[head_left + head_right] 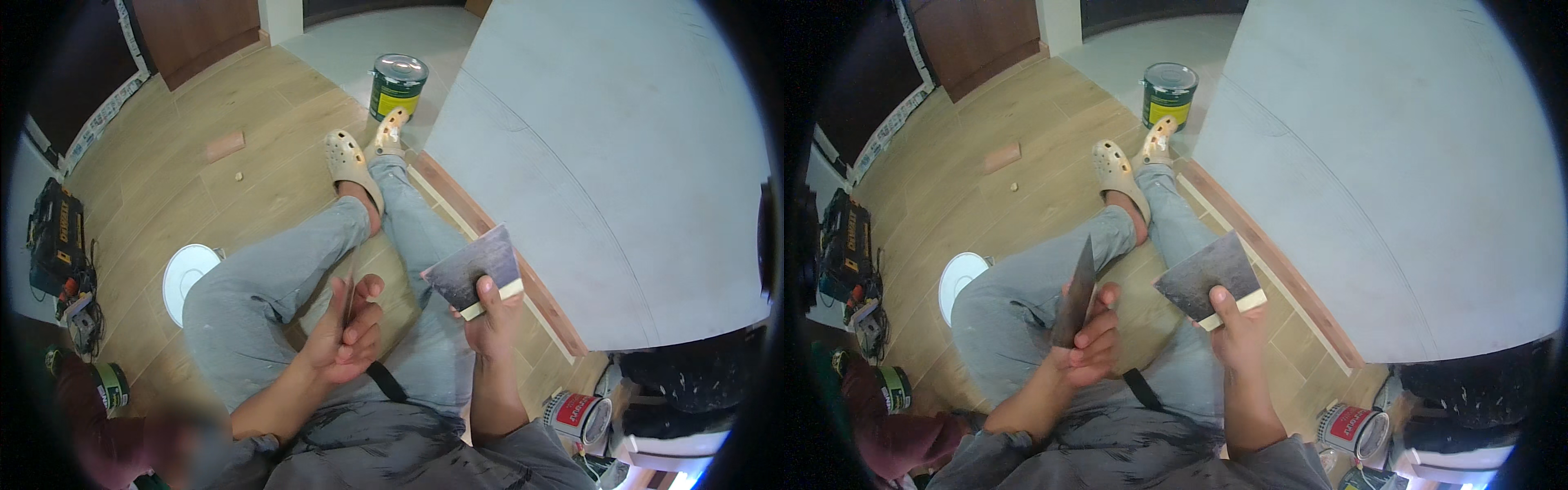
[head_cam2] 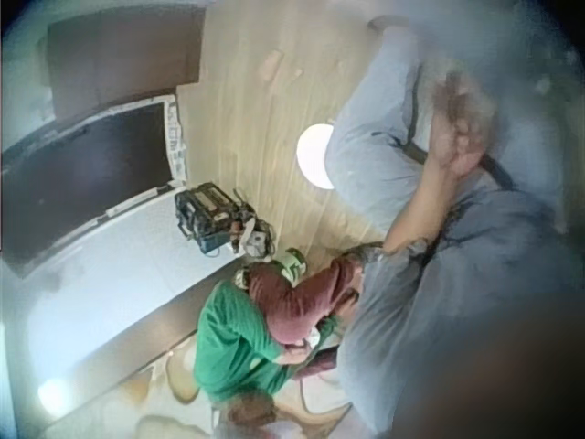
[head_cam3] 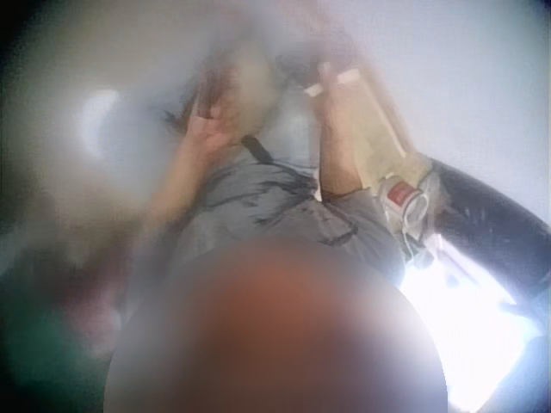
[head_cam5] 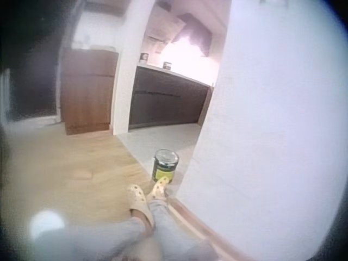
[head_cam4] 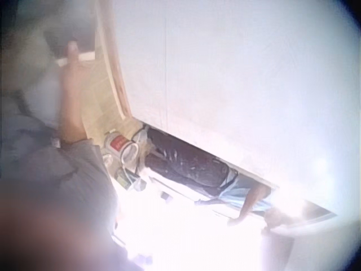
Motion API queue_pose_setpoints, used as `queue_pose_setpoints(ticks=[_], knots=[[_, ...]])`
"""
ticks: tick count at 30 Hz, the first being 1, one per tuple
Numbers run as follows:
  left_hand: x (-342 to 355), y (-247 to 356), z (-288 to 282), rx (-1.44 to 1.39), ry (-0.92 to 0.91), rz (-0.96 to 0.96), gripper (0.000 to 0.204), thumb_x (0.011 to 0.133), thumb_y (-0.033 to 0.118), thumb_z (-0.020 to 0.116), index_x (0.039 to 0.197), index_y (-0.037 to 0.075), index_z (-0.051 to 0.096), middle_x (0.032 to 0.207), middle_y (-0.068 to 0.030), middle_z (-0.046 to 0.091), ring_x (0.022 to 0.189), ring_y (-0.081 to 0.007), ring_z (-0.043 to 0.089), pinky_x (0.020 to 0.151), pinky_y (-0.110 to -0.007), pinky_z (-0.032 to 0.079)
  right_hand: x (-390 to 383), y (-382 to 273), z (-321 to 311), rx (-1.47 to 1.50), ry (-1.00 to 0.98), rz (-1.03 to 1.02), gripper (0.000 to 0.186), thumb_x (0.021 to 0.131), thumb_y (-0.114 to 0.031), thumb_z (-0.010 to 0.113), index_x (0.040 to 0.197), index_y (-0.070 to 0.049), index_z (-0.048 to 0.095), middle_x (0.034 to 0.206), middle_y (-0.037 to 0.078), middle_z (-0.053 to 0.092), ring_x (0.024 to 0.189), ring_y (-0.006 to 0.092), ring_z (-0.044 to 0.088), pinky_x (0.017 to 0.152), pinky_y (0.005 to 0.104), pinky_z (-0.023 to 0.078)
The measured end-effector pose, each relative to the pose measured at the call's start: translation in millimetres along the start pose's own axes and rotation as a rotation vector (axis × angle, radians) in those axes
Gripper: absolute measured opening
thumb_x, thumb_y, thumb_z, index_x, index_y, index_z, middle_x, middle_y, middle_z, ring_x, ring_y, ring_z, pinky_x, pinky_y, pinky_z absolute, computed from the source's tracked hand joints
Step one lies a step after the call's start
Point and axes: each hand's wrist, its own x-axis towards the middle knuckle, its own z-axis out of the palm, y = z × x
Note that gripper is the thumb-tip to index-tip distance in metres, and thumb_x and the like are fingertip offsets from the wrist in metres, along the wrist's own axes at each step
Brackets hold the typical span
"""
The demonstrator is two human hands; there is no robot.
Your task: The person sits on the floor and uses a putty knife to apply filler along the baseboard. They repeatedly transfer filler between two putty knives and spread it into the joint between the wall and the baseboard.
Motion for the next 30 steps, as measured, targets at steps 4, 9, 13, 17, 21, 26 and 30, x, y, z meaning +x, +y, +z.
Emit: queue_pose_setpoints(ticks=[4, 9, 13, 17, 21, 26, 30], knots=[[4, -2, -10, -0.031, -0.030, 0.106, 0.039, 0.106, 0.046, 0.049, 0.121, 0.011, 0.048, 0.063, -0.0012, 0.052, 0.042, -0.0089, 0.046, 0.036, -0.022, 0.036, -7, -12, 20, -0.357, -0.018, -0.324, 0.030, 0.092, -0.011, 0.076, 0.117, 0.004, 0.068, 0.102, 0.010, 0.070, 0.081, 0.0199, 0.066, 0.073, 0.0308, 0.053], [3, 10, -10, -0.368, 0.005, 0.140, 0.045, 0.105, 0.054, 0.051, 0.118, 0.010, 0.052, 0.060, 0.0011, 0.049, 0.039, -0.0076, 0.041, 0.035, -0.021, 0.032, -5, -19, 31, -0.788, -0.302, -0.780, 0.046, 0.080, 0.008, 0.070, 0.122, -0.008, 0.076, 0.103, 0.010, 0.066, 0.089, 0.0222, 0.063, 0.078, 0.0322, 0.050], [2, 8, -14, -0.107, 0.122, 0.201, 0.050, 0.104, 0.055, 0.054, 0.123, 0.009, 0.054, 0.063, 0.0002, 0.051, 0.040, -0.0079, 0.042, 0.036, -0.021, 0.035, -11, -19, 38, -0.954, -0.531, -0.862, 0.043, 0.076, 0.007, 0.070, 0.114, -0.010, 0.079, 0.112, 0.012, 0.068, 0.092, 0.0253, 0.062, 0.079, 0.0350, 0.050], [2, -11, -13, 0.189, 0.316, 0.111, 0.058, 0.100, 0.059, 0.059, 0.128, 0.009, 0.055, 0.074, 0.0010, 0.058, 0.048, -0.0072, 0.049, 0.043, -0.022, 0.042, -19, -3, 52, -0.800, -0.715, -0.920, 0.041, 0.076, 0.005, 0.069, 0.113, -0.012, 0.079, 0.117, 0.012, 0.070, 0.096, 0.0271, 0.063, 0.081, 0.0377, 0.050], [-4, -14, 4, 0.510, 0.111, 0.038, 0.054, 0.099, 0.052, 0.064, 0.129, 0.008, 0.056, 0.090, -0.0021, 0.066, 0.068, -0.0098, 0.062, 0.056, -0.023, 0.051, 6, 8, 48, -0.900, -0.199, -0.581, 0.035, 0.092, -0.009, 0.068, 0.126, -0.008, 0.072, 0.114, 0.015, 0.070, 0.097, 0.0299, 0.066, 0.085, 0.0423, 0.052], [-1, 4, 25, 0.571, 0.440, 0.272, 0.038, 0.104, 0.036, 0.064, 0.125, 0.004, 0.058, 0.102, -0.0087, 0.071, 0.084, -0.0168, 0.072, 0.071, -0.029, 0.059, 20, -7, 18, -0.161, 0.078, -0.149, 0.040, 0.101, -0.037, 0.067, 0.122, -0.003, 0.065, 0.110, 0.008, 0.068, 0.095, 0.0219, 0.066, 0.078, 0.0359, 0.056], [9, -1, 29, 0.600, 0.359, 0.054, 0.037, 0.105, 0.030, 0.063, 0.126, 0.001, 0.058, 0.108, -0.0103, 0.072, 0.091, -0.0175, 0.073, 0.076, -0.032, 0.061, 13, 22, -7, 0.274, 0.199, 0.303, 0.048, 0.101, -0.053, 0.063, 0.116, -0.007, 0.064, 0.108, 0.004, 0.070, 0.094, 0.0177, 0.068, 0.079, 0.0364, 0.058]])
